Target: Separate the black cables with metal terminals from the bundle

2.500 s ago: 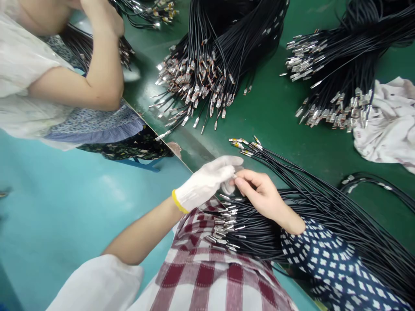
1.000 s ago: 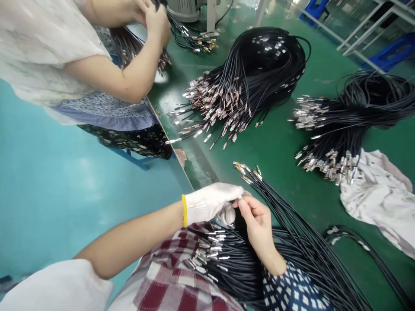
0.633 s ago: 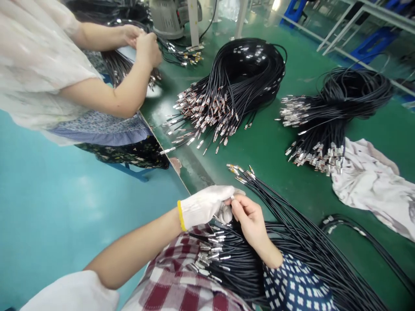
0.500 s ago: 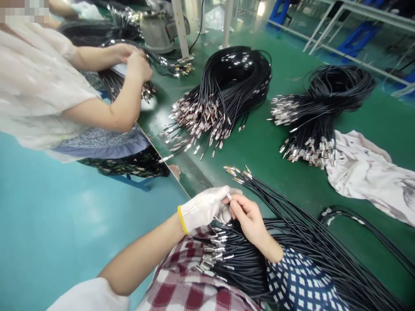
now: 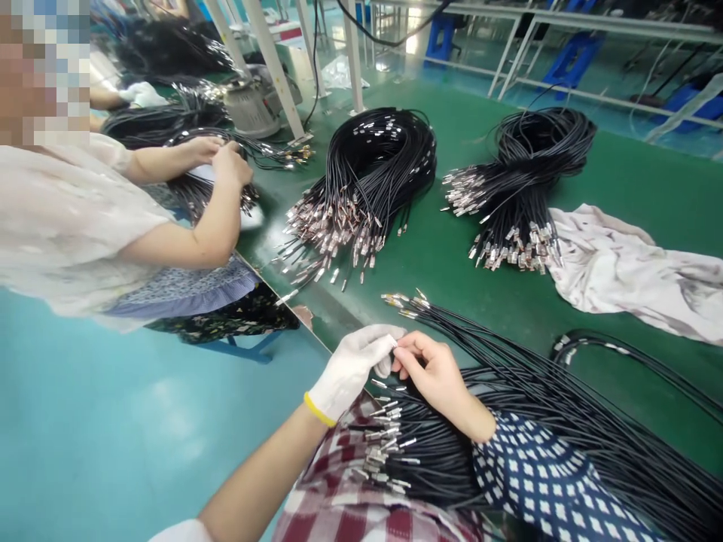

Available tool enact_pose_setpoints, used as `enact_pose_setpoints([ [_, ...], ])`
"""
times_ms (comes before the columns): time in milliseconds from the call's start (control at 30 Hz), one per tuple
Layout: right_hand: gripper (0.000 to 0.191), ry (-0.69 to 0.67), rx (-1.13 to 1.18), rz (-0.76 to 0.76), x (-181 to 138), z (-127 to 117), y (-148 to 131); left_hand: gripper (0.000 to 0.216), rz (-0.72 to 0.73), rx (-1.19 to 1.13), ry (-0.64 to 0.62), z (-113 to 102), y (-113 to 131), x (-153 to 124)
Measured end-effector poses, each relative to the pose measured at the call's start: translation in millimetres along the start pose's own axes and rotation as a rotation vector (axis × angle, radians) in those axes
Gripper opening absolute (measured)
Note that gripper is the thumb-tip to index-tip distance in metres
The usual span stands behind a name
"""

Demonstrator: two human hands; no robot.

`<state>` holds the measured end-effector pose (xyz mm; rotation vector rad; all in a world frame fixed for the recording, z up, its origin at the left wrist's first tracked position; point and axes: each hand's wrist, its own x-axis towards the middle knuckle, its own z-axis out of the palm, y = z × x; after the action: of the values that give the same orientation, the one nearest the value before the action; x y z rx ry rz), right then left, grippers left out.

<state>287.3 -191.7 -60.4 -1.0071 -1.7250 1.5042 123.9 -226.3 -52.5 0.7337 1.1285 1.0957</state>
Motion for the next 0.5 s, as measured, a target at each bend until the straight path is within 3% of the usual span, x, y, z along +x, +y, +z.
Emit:
enact_pose_setpoints([
  [333,0.015,0.049,0.009,-0.007,0,1,4,0.033,0.018,0.004,0.245,22,-3,-6],
  [500,0.019,0.053,0.008,-0.033,-3,2,5,0.032,0.003,-0.041,0.222,26,-2,-6],
])
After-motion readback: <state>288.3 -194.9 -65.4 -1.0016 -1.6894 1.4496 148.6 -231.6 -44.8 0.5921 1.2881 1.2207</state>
